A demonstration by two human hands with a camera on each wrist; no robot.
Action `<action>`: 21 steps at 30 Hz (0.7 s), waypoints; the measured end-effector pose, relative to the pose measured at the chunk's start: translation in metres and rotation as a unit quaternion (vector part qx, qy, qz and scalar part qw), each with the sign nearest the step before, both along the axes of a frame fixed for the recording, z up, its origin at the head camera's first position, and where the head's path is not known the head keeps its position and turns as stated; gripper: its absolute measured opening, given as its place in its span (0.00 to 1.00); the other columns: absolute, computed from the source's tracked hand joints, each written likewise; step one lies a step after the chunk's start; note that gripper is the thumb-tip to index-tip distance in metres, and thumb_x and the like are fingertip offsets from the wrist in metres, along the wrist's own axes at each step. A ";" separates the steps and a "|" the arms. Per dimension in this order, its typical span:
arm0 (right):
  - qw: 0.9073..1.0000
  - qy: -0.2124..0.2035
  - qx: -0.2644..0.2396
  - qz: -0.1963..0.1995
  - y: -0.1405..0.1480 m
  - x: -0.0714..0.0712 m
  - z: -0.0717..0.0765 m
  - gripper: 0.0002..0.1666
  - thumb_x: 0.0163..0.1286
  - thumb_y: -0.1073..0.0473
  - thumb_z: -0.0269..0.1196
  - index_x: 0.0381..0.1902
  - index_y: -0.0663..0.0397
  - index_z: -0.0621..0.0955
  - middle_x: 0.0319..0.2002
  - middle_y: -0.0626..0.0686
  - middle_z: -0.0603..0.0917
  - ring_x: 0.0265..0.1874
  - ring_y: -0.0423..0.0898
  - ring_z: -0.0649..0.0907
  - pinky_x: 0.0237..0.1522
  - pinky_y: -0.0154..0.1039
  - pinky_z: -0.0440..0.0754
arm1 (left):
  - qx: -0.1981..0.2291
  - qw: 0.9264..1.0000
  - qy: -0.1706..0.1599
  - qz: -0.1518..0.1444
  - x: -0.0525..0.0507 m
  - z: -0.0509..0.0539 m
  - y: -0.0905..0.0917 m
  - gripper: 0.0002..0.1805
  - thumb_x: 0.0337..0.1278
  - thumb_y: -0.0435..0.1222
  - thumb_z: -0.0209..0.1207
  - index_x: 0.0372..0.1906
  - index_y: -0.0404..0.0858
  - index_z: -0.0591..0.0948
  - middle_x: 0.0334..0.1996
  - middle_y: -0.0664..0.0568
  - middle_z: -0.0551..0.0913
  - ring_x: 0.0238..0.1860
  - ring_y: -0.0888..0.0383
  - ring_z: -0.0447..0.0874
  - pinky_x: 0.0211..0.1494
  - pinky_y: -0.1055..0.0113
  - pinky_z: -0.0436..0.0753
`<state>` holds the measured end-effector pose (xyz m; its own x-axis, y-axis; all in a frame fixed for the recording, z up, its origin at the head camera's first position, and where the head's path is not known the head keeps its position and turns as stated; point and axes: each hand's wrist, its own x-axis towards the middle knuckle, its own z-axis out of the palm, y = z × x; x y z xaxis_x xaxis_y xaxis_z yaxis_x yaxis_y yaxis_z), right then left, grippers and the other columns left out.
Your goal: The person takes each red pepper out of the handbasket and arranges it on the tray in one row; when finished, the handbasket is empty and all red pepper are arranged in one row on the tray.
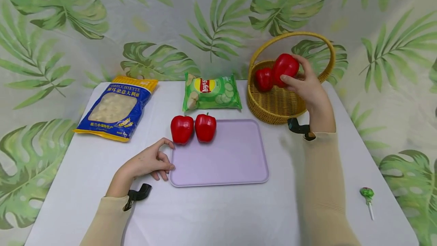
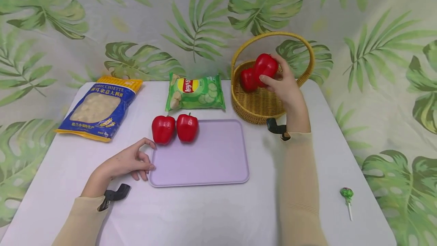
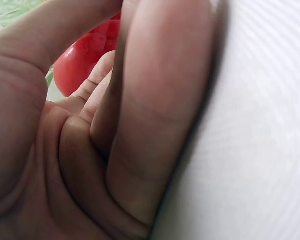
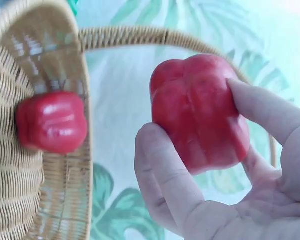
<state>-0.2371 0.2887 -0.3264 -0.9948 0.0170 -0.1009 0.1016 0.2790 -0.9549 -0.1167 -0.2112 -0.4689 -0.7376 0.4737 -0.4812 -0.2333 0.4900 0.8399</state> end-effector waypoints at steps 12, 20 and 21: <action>0.997 0.015 -0.005 0.080 -0.037 0.036 -0.013 0.44 0.75 0.55 0.68 0.81 0.29 0.61 0.68 0.56 0.66 0.63 0.56 0.75 0.50 0.34 0.90 | -0.003 1.000 0.000 0.002 0.000 0.001 0.000 0.36 0.64 0.39 0.73 0.68 0.41 0.63 0.30 0.46 0.90 0.28 0.47 0.93 0.27 0.63 0.88; 0.990 -0.003 0.022 0.137 -0.059 0.048 -0.031 0.43 0.75 0.54 0.68 0.80 0.31 0.62 0.72 0.60 0.66 0.71 0.56 0.68 0.56 0.39 0.86 | -0.002 1.000 -0.002 0.002 0.000 0.001 0.001 0.36 0.64 0.39 0.73 0.68 0.41 0.63 0.30 0.47 0.90 0.28 0.47 0.93 0.27 0.63 0.88; 0.989 -0.007 0.027 0.144 -0.062 0.049 -0.034 0.43 0.75 0.54 0.68 0.80 0.31 0.62 0.72 0.60 0.66 0.71 0.57 0.68 0.56 0.39 0.85 | -0.001 1.000 -0.003 0.002 0.000 0.001 0.001 0.36 0.64 0.39 0.73 0.68 0.41 0.63 0.30 0.47 0.90 0.28 0.47 0.93 0.26 0.64 0.88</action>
<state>-0.1882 0.2267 -0.3609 -0.9579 -0.2602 -0.1216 0.0243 0.3486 -0.9370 -0.1166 -0.2106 -0.4681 -0.7370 0.4694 -0.4863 -0.2396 0.4913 0.8374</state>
